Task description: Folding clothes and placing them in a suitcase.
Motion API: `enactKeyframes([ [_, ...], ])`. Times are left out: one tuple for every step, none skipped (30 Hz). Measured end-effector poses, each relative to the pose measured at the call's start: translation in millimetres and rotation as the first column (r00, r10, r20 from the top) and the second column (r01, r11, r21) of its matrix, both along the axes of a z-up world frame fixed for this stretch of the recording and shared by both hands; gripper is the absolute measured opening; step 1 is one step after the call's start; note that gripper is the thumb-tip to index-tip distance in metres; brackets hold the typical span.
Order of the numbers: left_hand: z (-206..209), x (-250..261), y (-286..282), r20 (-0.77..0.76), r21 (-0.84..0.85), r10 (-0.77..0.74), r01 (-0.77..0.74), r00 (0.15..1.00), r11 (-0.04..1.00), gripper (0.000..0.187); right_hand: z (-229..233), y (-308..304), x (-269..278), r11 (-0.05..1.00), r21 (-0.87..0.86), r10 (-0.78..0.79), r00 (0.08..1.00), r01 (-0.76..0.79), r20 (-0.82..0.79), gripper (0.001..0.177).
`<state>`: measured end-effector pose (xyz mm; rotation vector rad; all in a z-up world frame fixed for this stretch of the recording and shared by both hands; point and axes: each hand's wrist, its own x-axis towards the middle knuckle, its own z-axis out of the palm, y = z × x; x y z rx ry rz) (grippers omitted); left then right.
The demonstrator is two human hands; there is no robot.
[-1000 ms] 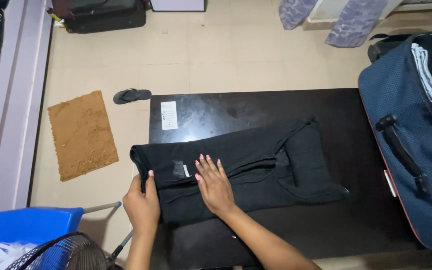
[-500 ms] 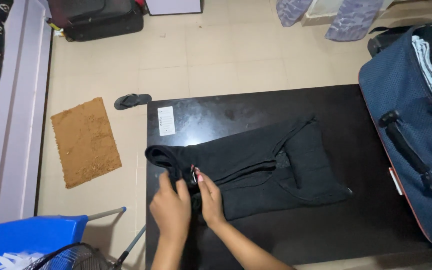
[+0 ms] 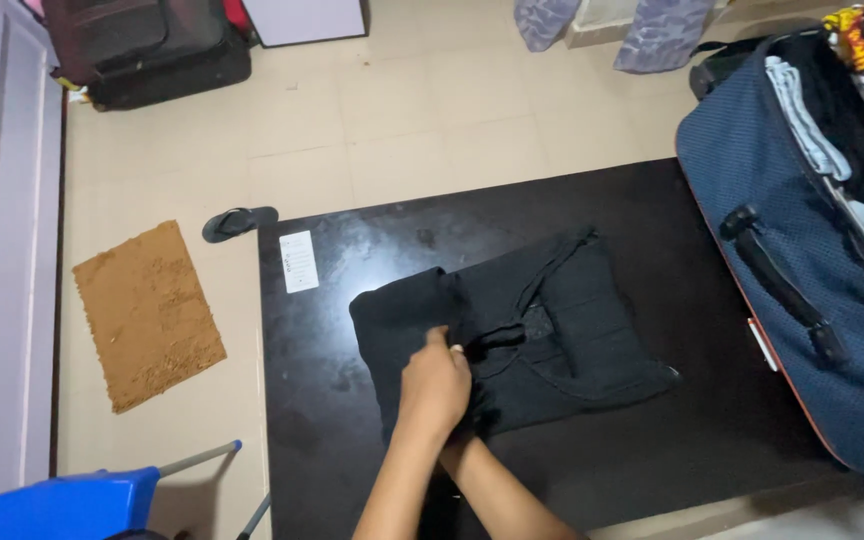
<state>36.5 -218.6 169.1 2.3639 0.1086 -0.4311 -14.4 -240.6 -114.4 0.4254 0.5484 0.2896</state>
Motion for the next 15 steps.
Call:
enactKeyframes([
  [-7,-1,-3,0.002,0.000,-0.007,0.007,1.000,1.000,0.040,0,-4,-1,1.000,0.000,-0.007,1.000,0.007,0.002,0.035],
  [-13,-2,-6,0.009,-0.082,-0.049,0.050,0.999,0.995,0.040,-1,-9,-2,1.000,0.026,-0.014,1.000,0.013,0.027,0.038],
  [-20,-2,-9,0.018,-0.164,-0.091,0.092,0.996,0.982,0.041,-2,-14,-4,0.999,0.050,-0.020,0.998,0.018,0.052,0.041],
  [-17,-7,-9,0.019,-0.164,-0.098,0.100,0.995,0.981,0.041,9,-16,-3,0.998,0.049,-0.027,0.998,0.025,0.053,0.041],
  [-13,-13,-8,0.069,-0.265,-0.053,0.069,0.996,0.962,0.040,19,-18,-3,0.991,0.105,-0.107,0.952,0.080,0.287,0.039],
  [-10,-18,-8,0.112,-0.364,-0.002,0.043,0.994,0.931,0.040,29,-20,-4,0.978,0.170,-0.189,0.845,0.119,0.500,0.037],
  [-11,-25,-5,0.111,-0.364,-0.009,0.049,0.994,0.930,0.040,37,-22,-5,0.977,0.170,-0.196,0.844,0.126,0.499,0.037],
  [-12,-31,-2,0.248,-0.298,0.065,0.012,0.967,0.955,0.039,45,-24,-5,0.992,0.004,-0.105,0.796,0.128,0.596,0.041],
  [-13,-38,1,0.384,-0.237,0.128,-0.037,0.914,0.971,0.037,53,-25,-6,0.977,-0.161,0.002,0.743,0.142,0.669,0.047],
  [-15,-41,2,0.383,-0.236,0.122,-0.031,0.916,0.971,0.037,54,-24,-10,0.976,-0.161,-0.003,0.744,0.148,0.668,0.047],
  [-16,-46,2,0.421,-0.134,0.039,0.019,0.906,0.991,0.048,56,-24,-14,0.955,-0.227,0.004,0.756,0.192,0.655,0.055],
  [-17,-50,4,0.450,-0.029,-0.048,0.068,0.892,0.997,0.061,58,-22,-19,0.927,-0.293,0.009,0.767,0.234,0.641,0.064],
  [-15,-52,4,0.450,-0.029,-0.051,0.071,0.892,0.997,0.061,85,-20,-18,0.926,-0.293,0.007,0.768,0.237,0.641,0.064],
  [-12,-53,4,0.484,-0.002,-0.146,0.168,0.863,0.986,0.070,113,-17,-17,0.897,-0.250,-0.078,0.689,0.363,0.721,0.067],
  [-9,-54,4,0.515,0.027,-0.235,0.259,0.824,0.966,0.078,140,-14,-16,0.856,-0.196,-0.152,0.594,0.479,0.790,0.071],
])
